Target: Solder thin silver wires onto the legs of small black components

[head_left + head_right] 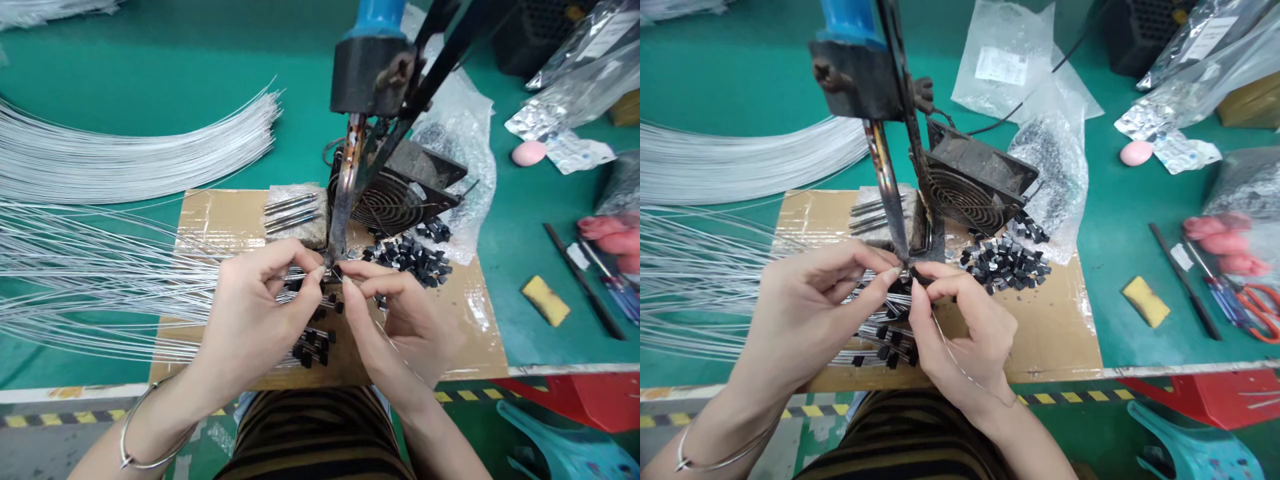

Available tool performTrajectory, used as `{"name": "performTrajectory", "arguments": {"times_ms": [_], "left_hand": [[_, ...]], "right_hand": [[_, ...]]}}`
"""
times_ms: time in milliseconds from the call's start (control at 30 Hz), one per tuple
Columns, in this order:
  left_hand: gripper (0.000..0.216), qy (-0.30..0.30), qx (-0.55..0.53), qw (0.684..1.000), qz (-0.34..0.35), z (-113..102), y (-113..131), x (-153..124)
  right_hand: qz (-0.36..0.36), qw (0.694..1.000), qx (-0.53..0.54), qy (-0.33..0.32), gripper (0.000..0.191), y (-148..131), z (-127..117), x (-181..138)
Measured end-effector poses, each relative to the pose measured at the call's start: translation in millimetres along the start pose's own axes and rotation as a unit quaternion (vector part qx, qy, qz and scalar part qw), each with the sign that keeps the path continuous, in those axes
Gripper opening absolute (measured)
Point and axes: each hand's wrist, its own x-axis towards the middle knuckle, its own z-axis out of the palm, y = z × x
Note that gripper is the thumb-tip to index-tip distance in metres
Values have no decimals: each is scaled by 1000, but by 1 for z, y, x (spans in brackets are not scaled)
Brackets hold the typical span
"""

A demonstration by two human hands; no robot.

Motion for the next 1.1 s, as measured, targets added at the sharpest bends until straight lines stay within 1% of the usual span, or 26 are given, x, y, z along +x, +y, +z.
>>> {"name": "performTrajectory", "arguments": {"times_ms": [300, 533, 733, 867, 933, 1000, 1067, 1100], "left_hand": [[10, 0, -9, 1000, 8, -1, 2, 1], [11, 1, -13, 1000, 10, -1, 1, 1], [10, -9, 9, 1000, -9, -1, -2, 1], [11, -16, 16, 1000, -8, -3, -2, 0], [12, -21, 27, 999, -3, -4, -4, -1], [12, -22, 50, 999, 5, -6, -7, -2], [12, -15, 76, 997, 14, -10, -10, -4], [11, -11, 91, 996, 19, -12, -12, -5]], "right_hand": [[-16, 1000, -3, 7, 21, 1, 1, 0], [-16, 1000, 0, 3, 18, 0, 1, -1], [0, 1000, -2, -2, 17, 1, 0, -2], [12, 1000, 14, -12, 15, 1, -1, -2], [23, 1000, 12, 7, 13, 2, -3, -1], [47, 997, -8, 61, 9, 5, -9, 1], [73, 990, -8, 121, 4, 11, -21, 5], [78, 987, 14, 140, 12, 15, -28, 7]]}}
